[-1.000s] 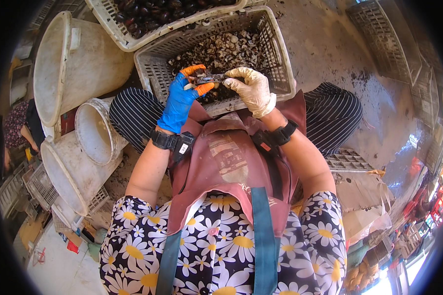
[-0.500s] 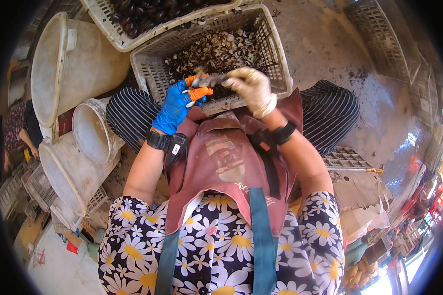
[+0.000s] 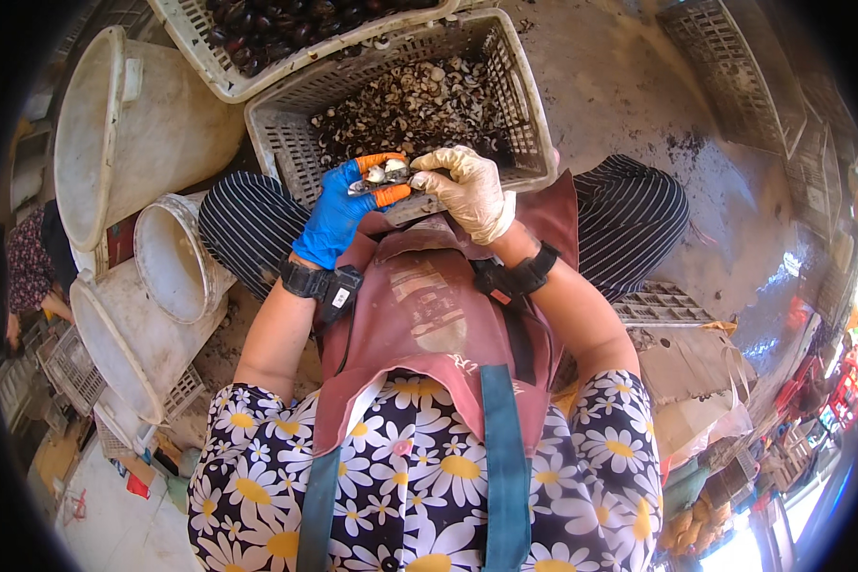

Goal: The person opens mollusks with a shucking knife, removes the meat, and places it into a small container while sitting in a processing area surrounded by baskets of shells.

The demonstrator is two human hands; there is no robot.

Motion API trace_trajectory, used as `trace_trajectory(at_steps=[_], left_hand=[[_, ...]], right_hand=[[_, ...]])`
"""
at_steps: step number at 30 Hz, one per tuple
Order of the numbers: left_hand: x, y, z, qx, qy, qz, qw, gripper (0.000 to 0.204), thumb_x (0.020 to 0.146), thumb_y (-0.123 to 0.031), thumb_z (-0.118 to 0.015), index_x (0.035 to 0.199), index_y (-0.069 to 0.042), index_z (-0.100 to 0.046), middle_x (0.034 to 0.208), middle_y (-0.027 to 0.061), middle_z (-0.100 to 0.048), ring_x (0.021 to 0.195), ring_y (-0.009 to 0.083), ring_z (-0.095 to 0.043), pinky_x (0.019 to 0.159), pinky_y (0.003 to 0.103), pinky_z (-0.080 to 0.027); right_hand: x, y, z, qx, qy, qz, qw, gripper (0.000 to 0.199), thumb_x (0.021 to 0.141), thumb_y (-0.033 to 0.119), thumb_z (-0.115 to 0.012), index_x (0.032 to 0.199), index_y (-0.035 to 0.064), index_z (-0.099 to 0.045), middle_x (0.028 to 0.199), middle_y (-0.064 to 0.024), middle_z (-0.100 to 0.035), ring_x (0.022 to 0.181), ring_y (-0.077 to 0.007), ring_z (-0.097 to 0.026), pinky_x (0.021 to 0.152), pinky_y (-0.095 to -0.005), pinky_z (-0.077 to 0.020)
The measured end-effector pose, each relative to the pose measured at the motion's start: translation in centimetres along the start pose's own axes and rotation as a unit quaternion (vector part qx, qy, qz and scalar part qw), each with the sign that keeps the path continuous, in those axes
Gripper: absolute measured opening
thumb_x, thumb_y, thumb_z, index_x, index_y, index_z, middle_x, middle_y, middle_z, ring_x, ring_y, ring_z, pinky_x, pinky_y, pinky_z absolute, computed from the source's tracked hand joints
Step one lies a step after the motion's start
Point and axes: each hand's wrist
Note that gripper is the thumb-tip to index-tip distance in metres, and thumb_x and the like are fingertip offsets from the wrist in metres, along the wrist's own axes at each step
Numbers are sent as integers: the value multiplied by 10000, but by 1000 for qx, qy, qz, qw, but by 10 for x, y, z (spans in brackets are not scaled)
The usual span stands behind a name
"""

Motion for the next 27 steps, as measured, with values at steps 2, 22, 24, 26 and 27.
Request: trace_trajectory(at_steps=[2, 22, 24, 26, 27], left_hand=[[-5, 0, 2, -1, 7, 15, 1000, 384, 736, -84, -710, 1091, -18, -581, 940, 30, -632, 831, 81, -579, 738, 203, -474], [-1, -1, -8, 106, -21, -21, 994, 398, 714, -27, -717, 1079, 9, -564, 955, 66, -632, 852, 125, -595, 778, 244, -490], [-3, -1, -8, 34, -13, -14, 999, 392, 719, -22, -710, 1079, 16, -561, 958, 70, -632, 858, 126, -596, 781, 246, -491], [-6, 2, -6, -41, -12, 25, 999, 380, 731, -7, -692, 1085, 24, -556, 966, 75, -629, 878, 130, -598, 790, 249, -492], [-8, 5, -6, -41, -12, 26, 999, 380, 731, -7, -692, 1085, 24, -556, 966, 75, -629, 878, 130, -598, 790, 249, -492]], right_hand=[[7, -5, 6, -71, -13, -25, 997, 159, 700, 48, -708, 851, 27, -664, 765, -56, -640, 660, -112, -573, 624, -238, -468], [5, -12, 7, 56, -26, -97, 993, 139, 754, 45, -683, 882, 8, -647, 805, -19, -614, 698, -88, -544, 635, -223, -455], [3, -3, 6, -54, 10, -33, 998, 160, 735, 49, -693, 887, 17, -655, 844, -61, -614, 741, -118, -566, 665, -243, -463], [6, -7, 9, -61, -10, -50, 997, 161, 729, 50, -694, 884, 24, -657, 826, -64, -618, 733, -120, -570, 661, -243, -464], [9, -9, 12, -71, -30, -65, 995, 162, 724, 51, -695, 881, 31, -658, 808, -67, -623, 725, -122, -575, 658, -244, -465]])
Point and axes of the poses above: each hand's wrist, its own x-axis towards the middle knuckle, its own z-axis out of the back of the hand, y = z × x
